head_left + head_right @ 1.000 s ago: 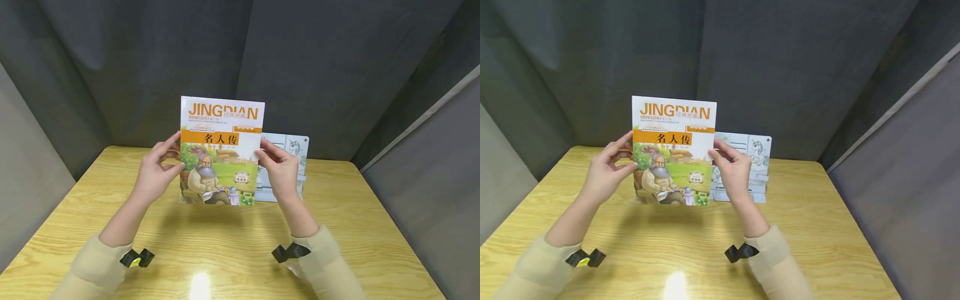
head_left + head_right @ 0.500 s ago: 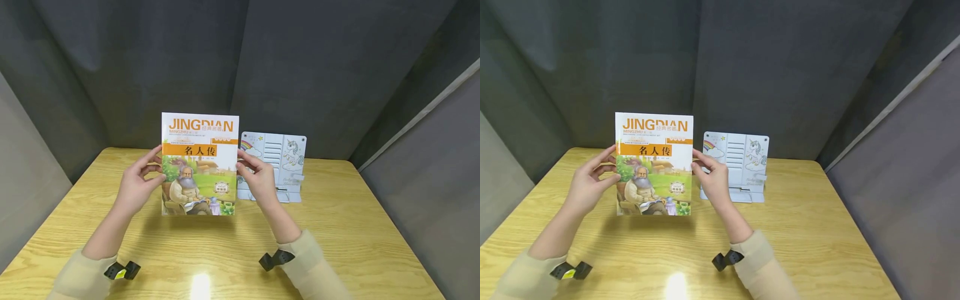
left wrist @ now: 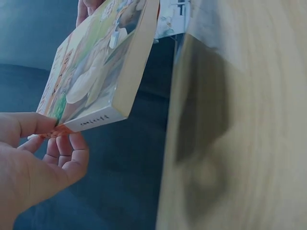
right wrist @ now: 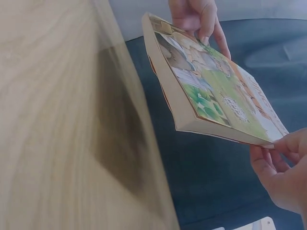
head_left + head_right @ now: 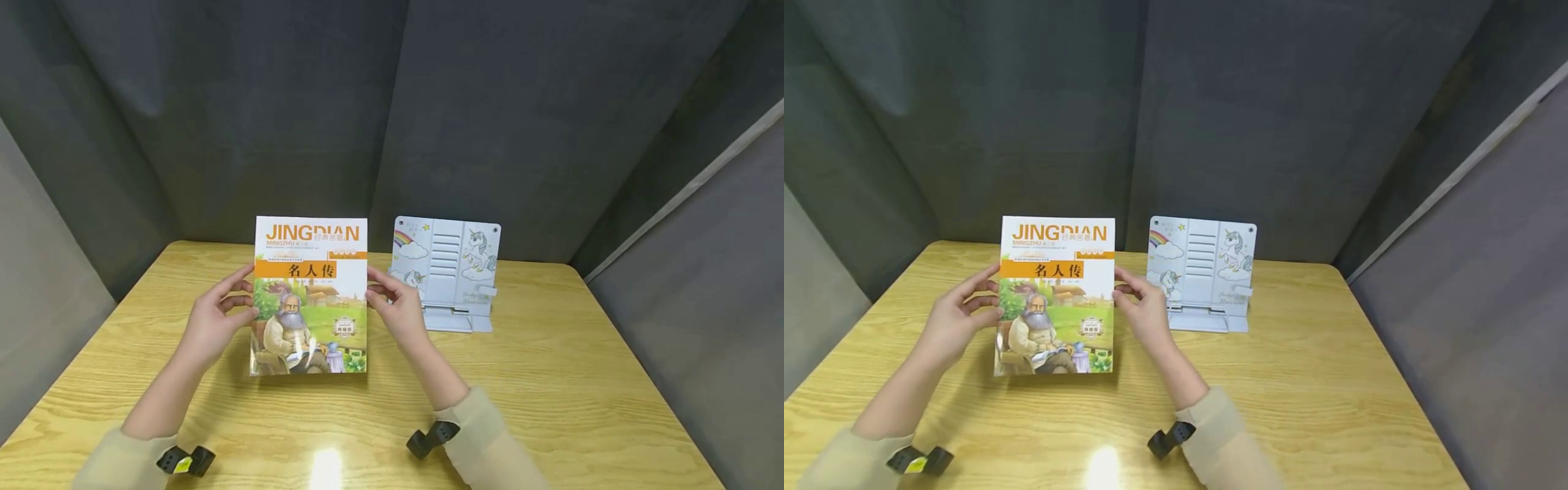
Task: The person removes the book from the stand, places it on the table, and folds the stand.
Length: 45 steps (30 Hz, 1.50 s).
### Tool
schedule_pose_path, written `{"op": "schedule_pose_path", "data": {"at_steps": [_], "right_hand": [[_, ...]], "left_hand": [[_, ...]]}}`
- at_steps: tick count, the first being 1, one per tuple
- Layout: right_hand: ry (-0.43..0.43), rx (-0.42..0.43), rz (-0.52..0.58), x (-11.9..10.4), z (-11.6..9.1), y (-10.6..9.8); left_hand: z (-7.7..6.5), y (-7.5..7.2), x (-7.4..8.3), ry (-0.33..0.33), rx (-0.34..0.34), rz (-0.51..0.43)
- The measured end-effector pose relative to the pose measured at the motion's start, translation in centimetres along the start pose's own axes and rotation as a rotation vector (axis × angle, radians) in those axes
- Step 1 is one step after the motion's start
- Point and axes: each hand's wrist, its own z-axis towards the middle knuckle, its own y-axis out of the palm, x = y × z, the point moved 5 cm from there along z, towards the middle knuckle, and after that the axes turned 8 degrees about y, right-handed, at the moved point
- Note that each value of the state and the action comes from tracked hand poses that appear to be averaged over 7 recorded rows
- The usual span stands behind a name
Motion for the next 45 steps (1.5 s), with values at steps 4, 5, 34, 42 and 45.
{"op": "schedule_pose_path", "data": {"at_steps": [4,5,34,42,45], "right_hand": [[0.004,-0.036,0.014,-0.2,-0.5,1.0],[0.007,-0.041,0.02,-0.1,-0.6,1.2],[0.357,-0.018,0.096,8.2,3.1,4.9],[0.412,-0.025,0.096,9.2,3.9,5.9],[0.412,-0.017,0.089,9.5,4.1,6.0]], "left_hand": [[-0.3,-0.4,-1.3,-0.025,-0.01,-0.025],[-0.4,-0.6,-1.6,-0.032,-0.014,-0.027],[1.0,-3.0,-8.0,-0.267,-0.168,-0.087],[2.0,-3.6,-9.2,-0.333,-0.194,-0.083],[2.4,-3.6,-9.6,-0.352,-0.207,-0.071]]}}
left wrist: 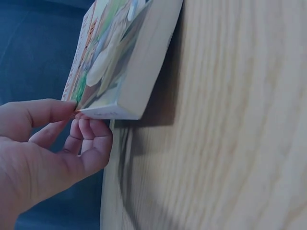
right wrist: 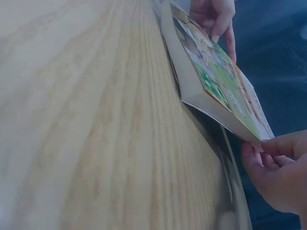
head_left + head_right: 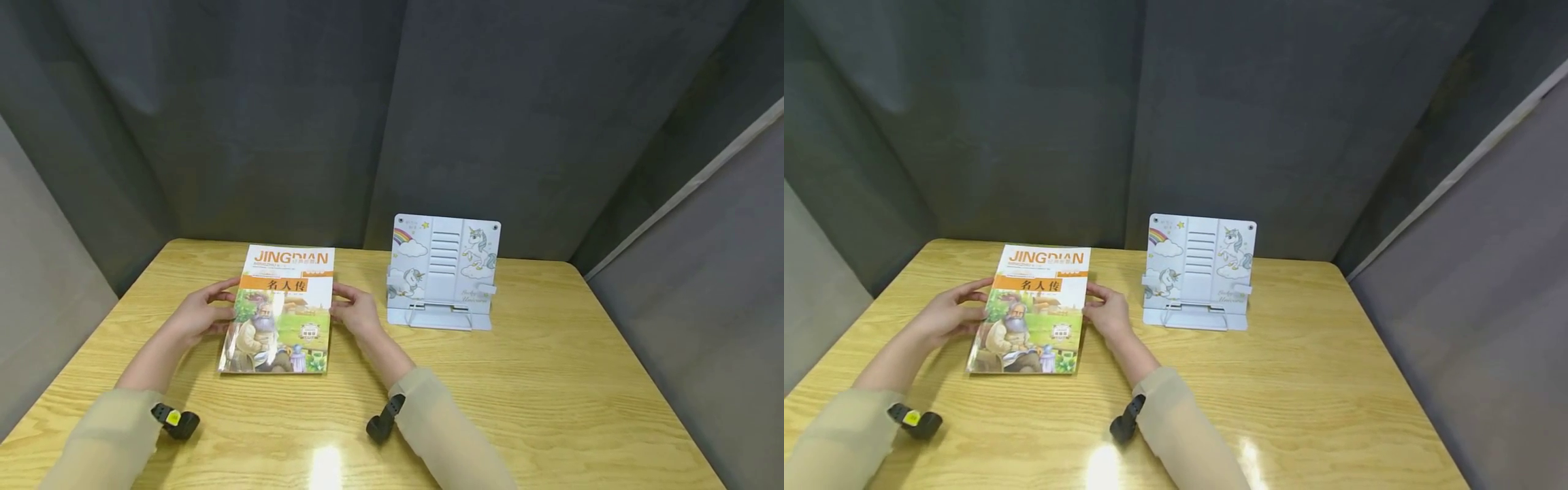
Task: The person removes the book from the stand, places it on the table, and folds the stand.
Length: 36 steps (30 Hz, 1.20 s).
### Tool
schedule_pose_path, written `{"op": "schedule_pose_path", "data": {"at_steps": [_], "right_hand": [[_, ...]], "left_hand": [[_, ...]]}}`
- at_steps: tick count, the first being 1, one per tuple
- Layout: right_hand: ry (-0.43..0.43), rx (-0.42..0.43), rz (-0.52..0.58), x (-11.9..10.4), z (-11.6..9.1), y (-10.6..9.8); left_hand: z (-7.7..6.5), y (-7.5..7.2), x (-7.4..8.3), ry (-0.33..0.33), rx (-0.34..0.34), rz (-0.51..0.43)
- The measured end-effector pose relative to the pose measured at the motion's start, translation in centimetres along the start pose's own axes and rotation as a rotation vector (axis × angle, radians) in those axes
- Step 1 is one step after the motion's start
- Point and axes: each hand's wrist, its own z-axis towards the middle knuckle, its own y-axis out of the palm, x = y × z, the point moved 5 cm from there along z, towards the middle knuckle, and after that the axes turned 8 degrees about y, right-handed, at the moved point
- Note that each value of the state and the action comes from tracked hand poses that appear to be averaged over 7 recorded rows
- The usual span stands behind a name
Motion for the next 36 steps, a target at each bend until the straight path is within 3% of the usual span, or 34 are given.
{"op": "schedule_pose_path", "data": {"at_steps": [15,24,36], "right_hand": [[0.028,-0.01,-0.02,0.9,1.8,1.3],[0.051,-0.011,-0.088,1.4,2.3,1.4],[0.063,-0.015,-0.191,1.3,2.1,2.0]], "left_hand": [[1.4,-0.7,-1.4,-0.107,-0.052,0.023],[2.1,-0.8,-1.7,-0.146,-0.09,0.07],[2.6,-0.8,-1.4,-0.15,-0.139,0.184]]}}
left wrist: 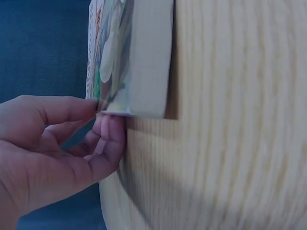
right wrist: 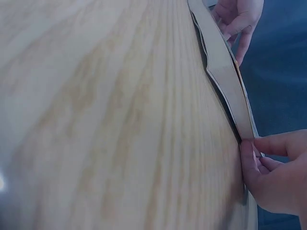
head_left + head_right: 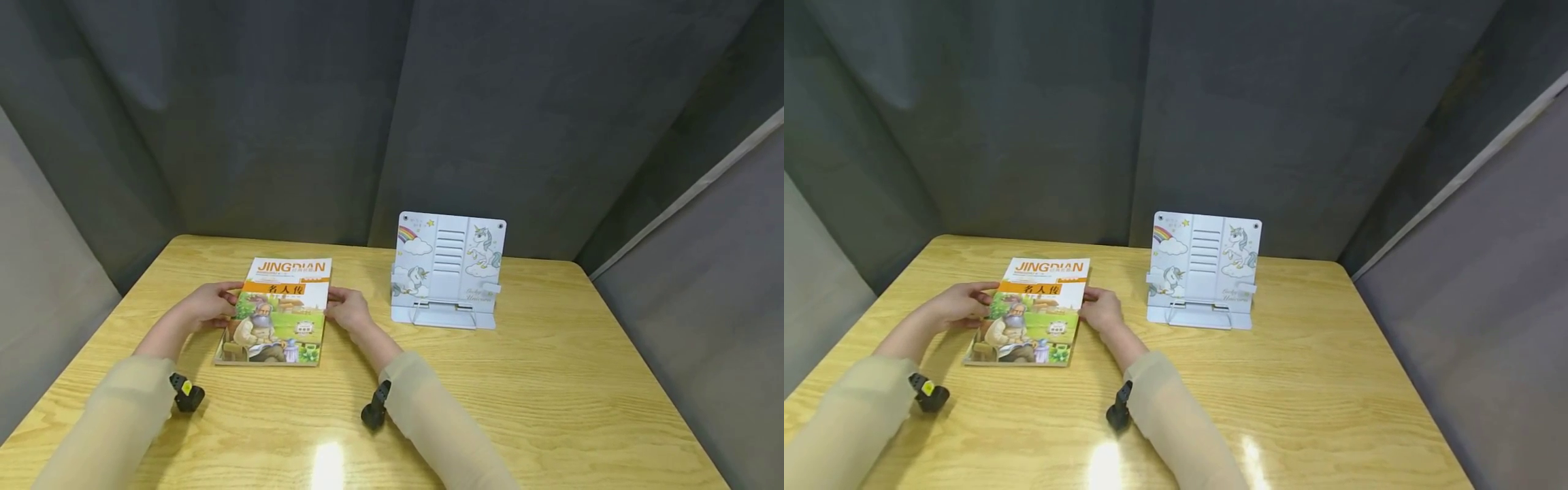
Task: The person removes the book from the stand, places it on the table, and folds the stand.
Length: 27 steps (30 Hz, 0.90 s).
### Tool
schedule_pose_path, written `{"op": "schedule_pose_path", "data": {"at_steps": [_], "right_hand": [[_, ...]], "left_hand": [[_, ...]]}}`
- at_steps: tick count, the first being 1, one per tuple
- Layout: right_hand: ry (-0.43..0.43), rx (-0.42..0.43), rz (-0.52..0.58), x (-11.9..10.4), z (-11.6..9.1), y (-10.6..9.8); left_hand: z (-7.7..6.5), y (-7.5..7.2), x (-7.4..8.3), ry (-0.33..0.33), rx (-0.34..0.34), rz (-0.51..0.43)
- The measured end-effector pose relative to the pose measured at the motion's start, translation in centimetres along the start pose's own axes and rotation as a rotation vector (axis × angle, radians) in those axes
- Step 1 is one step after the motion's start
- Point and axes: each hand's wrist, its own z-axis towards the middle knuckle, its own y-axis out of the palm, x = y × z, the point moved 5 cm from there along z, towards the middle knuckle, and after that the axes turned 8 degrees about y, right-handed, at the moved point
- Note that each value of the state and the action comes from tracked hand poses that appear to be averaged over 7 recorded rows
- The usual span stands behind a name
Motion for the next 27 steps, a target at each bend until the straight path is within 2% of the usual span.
{"op": "schedule_pose_path", "data": {"at_steps": [9,18,23,27], "right_hand": [[-0.007,-0.005,-0.051,-0.1,0.0,-0.1],[-0.003,-0.105,-0.044,-0.5,-0.8,-0.8],[-0.06,-0.157,-0.11,-1.6,-1.8,-2.0],[-0.11,-0.177,-0.169,-2.9,-2.9,-3.0]], "left_hand": [[0.1,0.1,0.4,0.013,0.008,0.092],[-0.7,0.2,0.6,0.049,0.023,0.119],[-1.2,0.0,1.0,0.053,0.036,0.11],[-1.6,0.2,1.9,0.079,0.046,0.146]]}}
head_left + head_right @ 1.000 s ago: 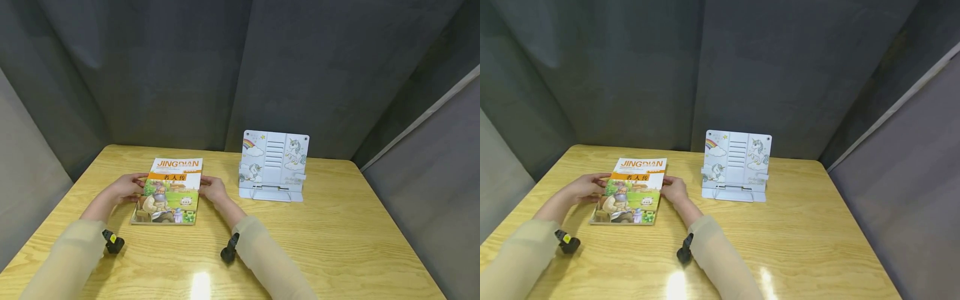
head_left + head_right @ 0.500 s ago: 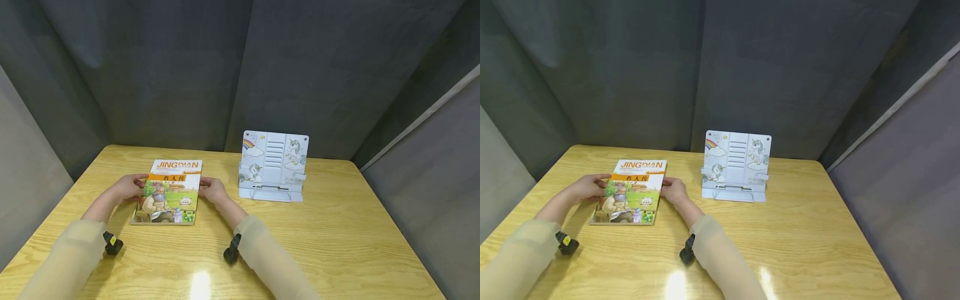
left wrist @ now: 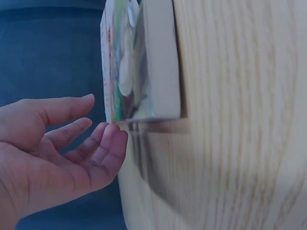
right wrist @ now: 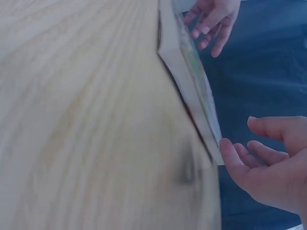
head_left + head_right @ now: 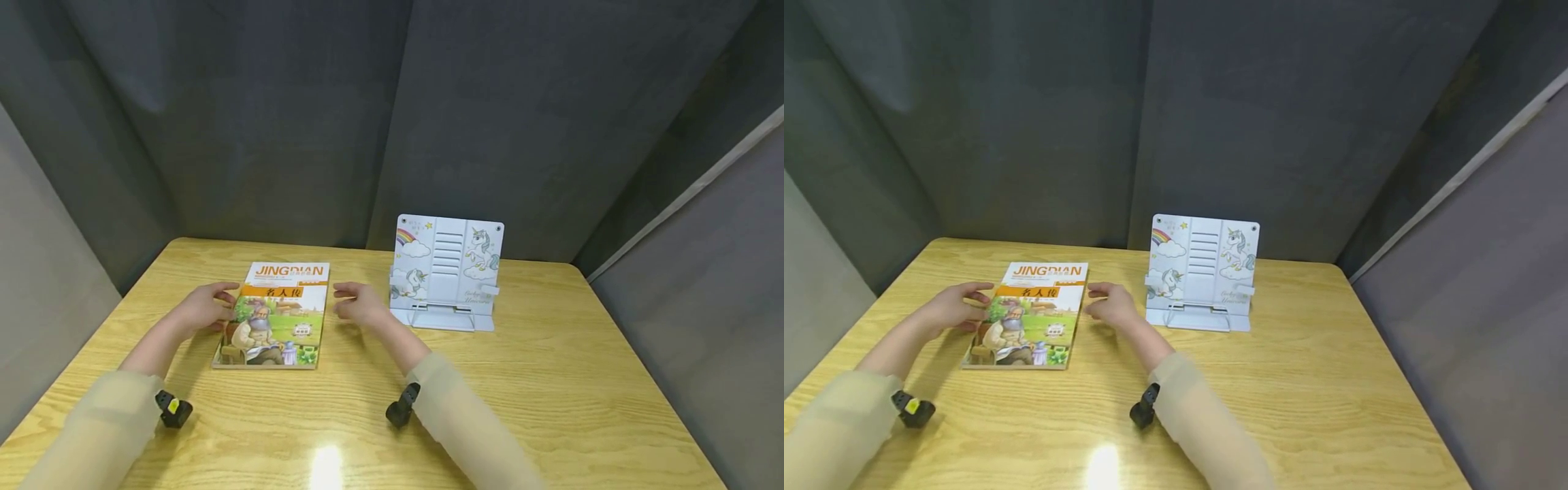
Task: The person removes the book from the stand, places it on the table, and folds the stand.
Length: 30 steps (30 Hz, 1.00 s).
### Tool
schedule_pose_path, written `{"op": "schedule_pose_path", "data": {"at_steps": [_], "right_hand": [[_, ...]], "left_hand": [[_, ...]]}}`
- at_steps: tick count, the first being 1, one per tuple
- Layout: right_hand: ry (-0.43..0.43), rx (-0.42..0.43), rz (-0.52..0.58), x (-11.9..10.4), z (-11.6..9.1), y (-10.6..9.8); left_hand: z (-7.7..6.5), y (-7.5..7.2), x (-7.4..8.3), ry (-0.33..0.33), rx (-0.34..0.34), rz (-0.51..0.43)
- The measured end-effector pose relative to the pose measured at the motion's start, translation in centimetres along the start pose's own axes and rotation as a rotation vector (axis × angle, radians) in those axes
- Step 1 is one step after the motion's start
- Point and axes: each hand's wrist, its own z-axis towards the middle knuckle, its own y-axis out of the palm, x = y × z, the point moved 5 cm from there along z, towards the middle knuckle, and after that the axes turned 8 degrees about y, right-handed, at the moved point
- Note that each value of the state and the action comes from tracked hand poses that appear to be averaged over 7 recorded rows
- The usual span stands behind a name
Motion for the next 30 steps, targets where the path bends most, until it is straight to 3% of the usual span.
{"op": "schedule_pose_path", "data": {"at_steps": [14,22,30], "right_hand": [[-0.078,0.025,-0.081,-2.4,-3.2,-3.5],[-0.103,0.038,-0.077,-3.3,-5.1,-6.3],[-0.152,0.085,-0.064,-3.9,-6.9,-9.3]], "left_hand": [[-1.6,1.2,4.6,0.109,0.058,0.153],[-2.6,2.7,7.9,0.192,0.083,0.184],[-2.8,4.2,9.9,0.264,0.113,0.18]]}}
